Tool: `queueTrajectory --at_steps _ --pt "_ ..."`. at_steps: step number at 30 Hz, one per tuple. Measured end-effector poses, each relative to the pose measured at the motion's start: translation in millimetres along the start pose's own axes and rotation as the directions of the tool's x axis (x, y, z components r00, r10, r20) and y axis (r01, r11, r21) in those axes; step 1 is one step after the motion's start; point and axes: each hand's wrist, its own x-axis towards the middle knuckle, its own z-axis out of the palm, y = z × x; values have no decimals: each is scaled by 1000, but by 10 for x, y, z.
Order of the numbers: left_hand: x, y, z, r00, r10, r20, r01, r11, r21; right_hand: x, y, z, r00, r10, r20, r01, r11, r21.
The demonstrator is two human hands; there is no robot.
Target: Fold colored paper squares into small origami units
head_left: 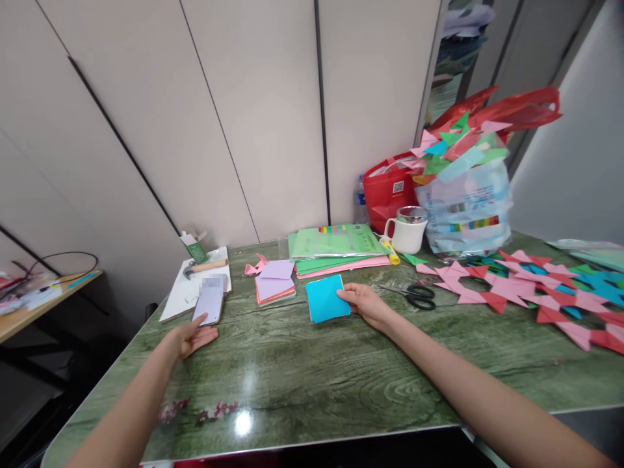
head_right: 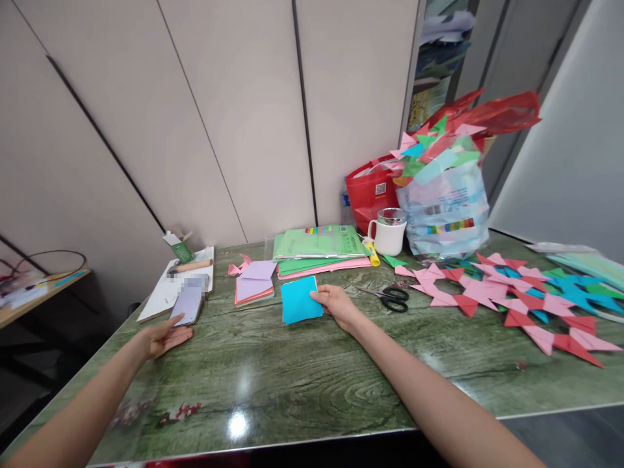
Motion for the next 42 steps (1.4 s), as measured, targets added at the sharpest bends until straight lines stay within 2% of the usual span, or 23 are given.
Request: queueTrajectory --at_steps 4,8,11,13,16,17,19,21,22,23,25,26,27,28,31,34,36,38,40,42 --pt "-46 12 16 994 -101 31 98 993 66 -6 -3 11 1000 7 -6 -7 1000 12" --pt "-128 33 3 994 -96 47 90 989 116 -9 -9 19 1000 -10 -10 10 1000 19" --pt "-241 23 55 996 -45 76 32 984 174 0 -4 21 1000 -21 -4 21 1000 11" --pt "-372 -12 188 992 20 126 -47 976 212 8 3 21 1000 -23 -1 23 1000 5" --pt "-681 -106 566 962 133 237 -191 951 242 16 6 16 1000 -24 1 24 999 23" --pt "-809 -145 727 937 183 298 -257 938 233 17 2 13 1000 -23 0 23 999 35" --pt "-1077 -227 1060 818 335 467 -461 868 183 15 -20 2 1000 -24 0 24 997 67" --pt "-1325 -298 1360 720 442 535 -547 836 46 12 -56 -13 999 -33 11 32 993 112" --pt "-1428 -328 1484 700 453 551 -552 833 16 11 -77 -22 999 -42 22 39 990 137" --pt "-1513 -353 1588 675 448 587 -543 839 -15 10 -97 -30 998 -53 37 47 986 160" --pt "-1617 -402 1734 529 340 777 -392 911 -132 7 -131 -44 995 -73 63 61 983 174" --pt "-1638 -428 1782 469 302 830 -301 938 -171 5 -142 -47 995 -79 66 68 984 165" --pt "-1640 -460 1815 421 285 861 -217 953 -209 3 -147 -47 995 -84 60 74 986 148" --pt "-1627 -495 1839 401 286 870 -154 958 -244 1 -147 -44 995 -86 46 80 989 128" --pt "-1548 -613 1869 387 287 876 -59 956 -287 -13 -123 -11 995 -95 -3 95 994 51" --pt "-1507 -706 1877 405 263 876 -17 960 -280 -35 -90 38 990 -139 3 138 989 -50" --pt "-1520 -740 1884 421 273 865 -27 957 -289 -52 -85 57 978 -211 -9 207 969 -137" --pt "-1548 -758 1898 452 313 835 -79 947 -312 -70 -97 59 945 -326 -25 308 913 -267" --pt "-1572 -766 1914 491 358 794 -139 932 -334 -84 -119 52 895 -446 -12 401 815 -418" --pt "-1588 -766 1922 510 393 765 -180 919 -352 -96 -140 49 857 -515 7 448 739 -504"
